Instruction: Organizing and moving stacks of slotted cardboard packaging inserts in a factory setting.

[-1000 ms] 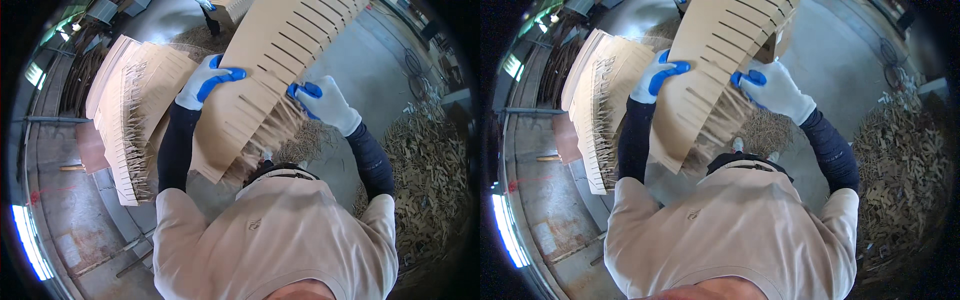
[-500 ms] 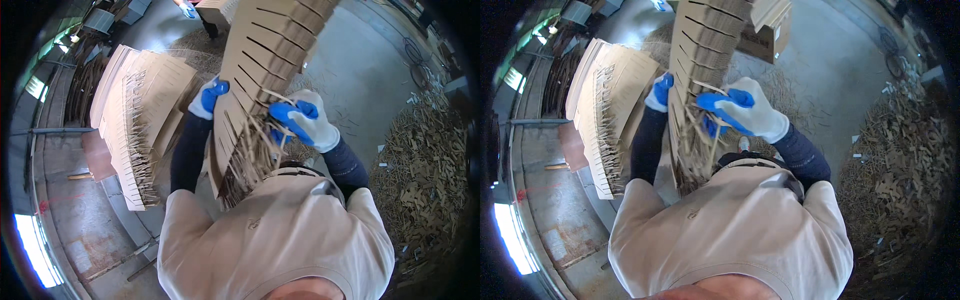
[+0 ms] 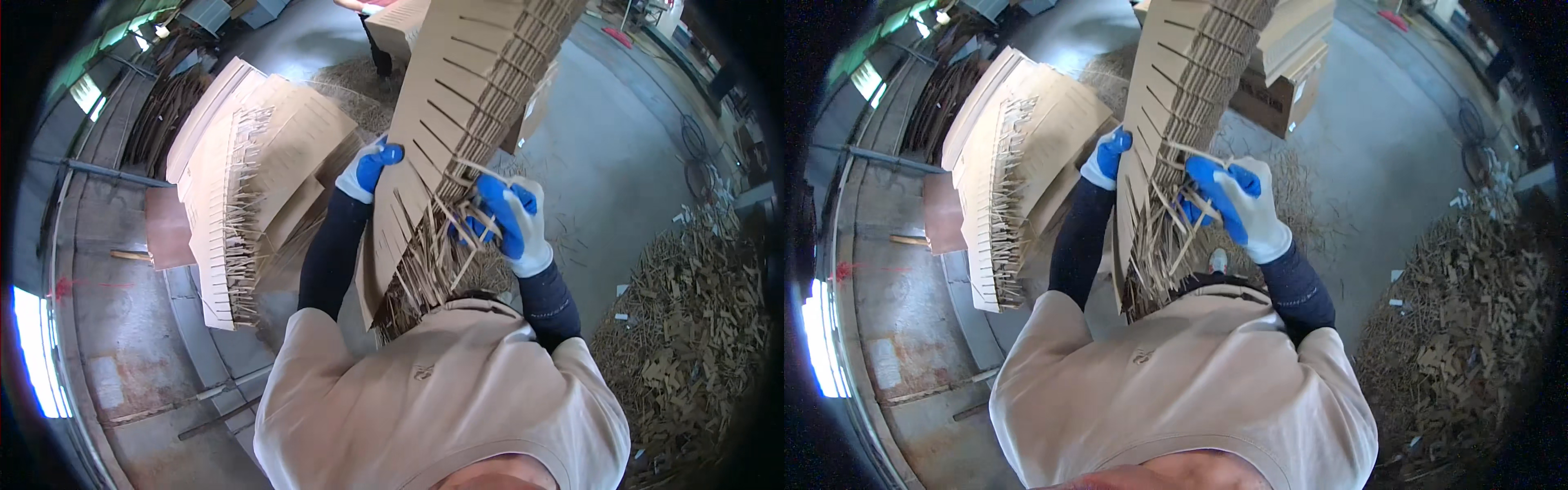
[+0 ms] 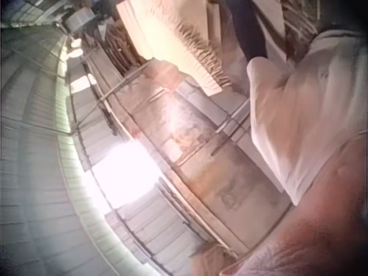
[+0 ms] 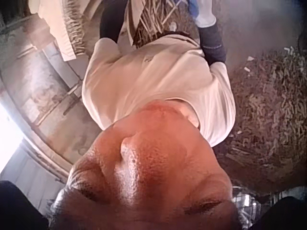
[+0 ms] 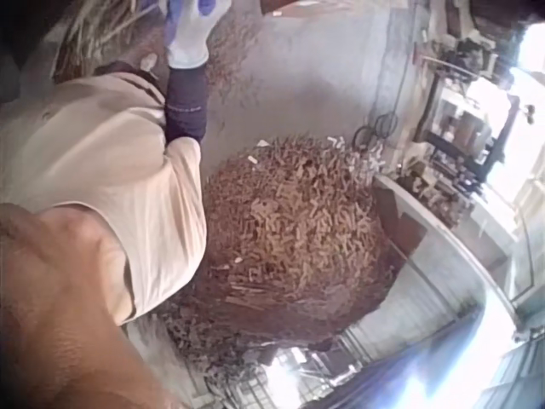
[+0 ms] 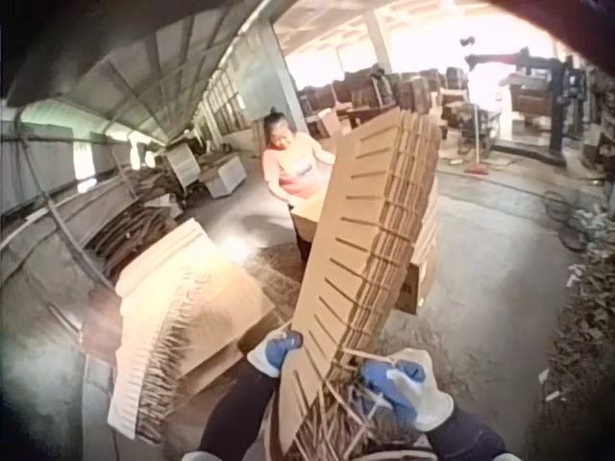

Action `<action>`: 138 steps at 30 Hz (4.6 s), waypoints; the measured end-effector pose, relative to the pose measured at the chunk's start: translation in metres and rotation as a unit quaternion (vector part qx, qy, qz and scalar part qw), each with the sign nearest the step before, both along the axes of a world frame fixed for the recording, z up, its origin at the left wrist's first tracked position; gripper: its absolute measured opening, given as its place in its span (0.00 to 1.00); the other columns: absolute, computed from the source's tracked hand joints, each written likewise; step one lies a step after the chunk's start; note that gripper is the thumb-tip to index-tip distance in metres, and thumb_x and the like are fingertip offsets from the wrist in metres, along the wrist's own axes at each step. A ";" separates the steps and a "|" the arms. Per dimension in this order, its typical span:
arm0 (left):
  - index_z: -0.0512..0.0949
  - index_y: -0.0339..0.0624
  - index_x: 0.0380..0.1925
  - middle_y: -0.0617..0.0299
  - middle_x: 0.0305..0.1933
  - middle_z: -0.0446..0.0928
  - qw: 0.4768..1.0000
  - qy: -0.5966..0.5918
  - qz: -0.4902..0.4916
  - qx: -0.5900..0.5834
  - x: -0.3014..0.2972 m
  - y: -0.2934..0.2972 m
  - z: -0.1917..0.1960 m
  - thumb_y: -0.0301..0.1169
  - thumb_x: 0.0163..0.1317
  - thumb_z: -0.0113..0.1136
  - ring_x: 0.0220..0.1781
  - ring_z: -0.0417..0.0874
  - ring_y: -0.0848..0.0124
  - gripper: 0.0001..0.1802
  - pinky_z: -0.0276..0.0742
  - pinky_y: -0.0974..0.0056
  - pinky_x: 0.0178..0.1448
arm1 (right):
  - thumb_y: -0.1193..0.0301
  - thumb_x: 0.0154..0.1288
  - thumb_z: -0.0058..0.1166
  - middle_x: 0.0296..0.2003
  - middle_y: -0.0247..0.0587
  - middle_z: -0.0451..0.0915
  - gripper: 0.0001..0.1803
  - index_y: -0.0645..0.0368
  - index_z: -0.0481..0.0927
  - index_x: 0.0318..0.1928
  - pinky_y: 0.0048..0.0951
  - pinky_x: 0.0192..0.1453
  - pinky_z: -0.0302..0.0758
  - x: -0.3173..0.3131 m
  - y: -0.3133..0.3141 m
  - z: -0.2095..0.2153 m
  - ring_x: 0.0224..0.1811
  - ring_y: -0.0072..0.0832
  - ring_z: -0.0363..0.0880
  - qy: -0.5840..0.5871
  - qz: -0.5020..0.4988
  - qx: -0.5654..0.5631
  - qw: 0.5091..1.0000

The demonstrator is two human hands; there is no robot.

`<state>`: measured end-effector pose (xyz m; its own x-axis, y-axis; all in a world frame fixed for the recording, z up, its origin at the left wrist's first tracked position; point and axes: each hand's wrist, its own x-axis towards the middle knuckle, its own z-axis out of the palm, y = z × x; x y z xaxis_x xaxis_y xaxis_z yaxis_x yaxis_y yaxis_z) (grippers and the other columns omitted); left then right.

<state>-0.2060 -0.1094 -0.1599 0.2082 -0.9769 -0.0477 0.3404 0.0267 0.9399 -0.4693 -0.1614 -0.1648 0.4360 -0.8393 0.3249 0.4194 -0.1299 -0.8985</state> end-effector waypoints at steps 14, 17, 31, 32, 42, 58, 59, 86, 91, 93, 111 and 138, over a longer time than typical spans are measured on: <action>0.73 0.34 0.53 0.57 0.45 0.81 0.987 -0.112 0.101 0.051 0.043 0.019 0.017 0.31 0.58 0.65 0.46 0.82 0.70 0.24 0.78 0.65 0.55 | 0.67 0.71 0.51 0.40 0.45 0.81 0.16 0.69 0.79 0.48 0.18 0.33 0.74 -0.101 -0.054 0.021 0.32 0.19 0.78 -0.033 0.009 0.119 0.992; 0.75 0.34 0.52 0.58 0.47 0.80 0.993 -0.009 0.111 0.032 0.080 0.028 0.003 0.30 0.57 0.65 0.50 0.80 0.71 0.22 0.74 0.66 0.60 | 0.67 0.69 0.53 0.37 0.43 0.83 0.15 0.68 0.82 0.44 0.20 0.32 0.75 -0.111 -0.057 0.026 0.30 0.21 0.79 0.139 0.066 0.114 0.982; 0.75 0.31 0.53 0.59 0.47 0.81 0.985 -0.166 0.047 0.008 0.011 -0.002 0.072 0.27 0.52 0.67 0.49 0.81 0.71 0.26 0.75 0.68 0.56 | 0.52 0.60 0.60 0.41 0.61 0.80 0.33 0.70 0.72 0.52 0.42 0.51 0.75 -0.076 -0.095 0.029 0.46 0.54 0.79 0.349 0.038 -0.327 0.877; 0.76 0.31 0.53 0.59 0.47 0.81 0.986 -0.164 0.011 0.007 0.005 -0.006 0.081 0.27 0.51 0.67 0.48 0.82 0.71 0.26 0.75 0.69 0.55 | 0.53 0.59 0.61 0.43 0.62 0.79 0.35 0.70 0.71 0.55 0.42 0.52 0.75 -0.071 -0.092 0.033 0.47 0.54 0.78 0.314 0.038 -0.330 0.890; 0.76 0.29 0.51 0.60 0.44 0.82 0.968 -0.230 -0.084 0.050 -0.040 -0.021 0.096 0.26 0.51 0.65 0.43 0.81 0.77 0.25 0.75 0.72 0.50 | 0.55 0.57 0.63 0.29 0.59 0.79 0.23 0.64 0.81 0.42 0.44 0.42 0.74 -0.020 -0.053 0.035 0.34 0.55 0.77 0.489 0.111 -0.232 0.834; 0.69 0.36 0.61 0.54 0.57 0.76 0.991 -0.015 -0.132 0.031 0.012 -0.023 -0.020 0.36 0.60 0.62 0.56 0.79 0.66 0.30 0.77 0.61 0.61 | 0.65 0.61 0.58 0.27 0.39 0.82 0.15 0.67 0.84 0.37 0.21 0.24 0.68 -0.014 -0.030 0.050 0.20 0.21 0.77 0.083 0.353 -0.165 0.917; 0.68 0.37 0.62 0.53 0.59 0.76 0.990 -0.036 -0.131 0.041 0.027 -0.022 -0.040 0.40 0.63 0.61 0.56 0.79 0.64 0.31 0.76 0.60 0.62 | 0.64 0.59 0.60 0.23 0.40 0.80 0.14 0.65 0.84 0.33 0.27 0.23 0.68 -0.004 -0.026 0.068 0.19 0.27 0.76 0.019 0.340 -0.242 0.908; 0.75 0.30 0.54 0.60 0.47 0.81 0.968 -0.248 -0.040 0.020 -0.013 -0.019 0.098 0.28 0.49 0.69 0.48 0.81 0.74 0.30 0.76 0.70 0.52 | 0.58 0.62 0.58 0.46 0.59 0.80 0.29 0.61 0.72 0.59 0.41 0.50 0.75 -0.039 -0.078 0.005 0.46 0.50 0.81 0.272 0.099 -0.283 0.914; 0.71 0.27 0.58 0.54 0.51 0.80 0.960 -0.270 -0.070 0.036 -0.020 -0.018 0.096 0.27 0.48 0.64 0.51 0.82 0.70 0.33 0.78 0.66 0.56 | 0.63 0.60 0.55 0.29 0.57 0.79 0.16 0.64 0.80 0.41 0.43 0.39 0.75 -0.037 -0.064 0.036 0.33 0.52 0.78 0.278 0.122 -0.297 0.905; 0.67 0.27 0.60 0.52 0.54 0.77 0.981 -0.182 -0.058 0.026 0.007 -0.014 0.067 0.26 0.48 0.62 0.53 0.81 0.66 0.35 0.79 0.64 0.57 | 0.66 0.57 0.58 0.23 0.56 0.75 0.12 0.64 0.78 0.31 0.41 0.31 0.71 -0.032 -0.060 0.034 0.26 0.53 0.73 0.221 0.132 -0.332 0.907; 0.74 0.36 0.56 0.61 0.50 0.79 0.991 -0.116 0.040 0.045 0.041 -0.002 0.039 0.31 0.58 0.63 0.51 0.80 0.71 0.25 0.75 0.66 0.58 | 0.65 0.61 0.60 0.32 0.43 0.82 0.19 0.69 0.78 0.45 0.27 0.42 0.77 -0.097 -0.075 0.003 0.35 0.25 0.81 0.373 0.174 -0.184 0.893; 0.67 0.35 0.62 0.56 0.55 0.76 0.978 0.039 -0.202 0.025 -0.020 -0.028 0.037 0.23 0.50 0.60 0.52 0.81 0.70 0.35 0.76 0.68 0.56 | 0.64 0.62 0.59 0.58 0.54 0.75 0.22 0.63 0.79 0.53 0.42 0.68 0.63 -0.044 -0.012 0.044 0.61 0.51 0.71 0.078 0.267 -0.240 0.930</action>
<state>-0.2257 -0.1369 -0.1226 -0.2015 -0.9746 -0.0978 0.3847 -0.1706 0.9071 -0.5135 -0.1731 -0.1208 0.8223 -0.2641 0.5041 0.4088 -0.3420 -0.8461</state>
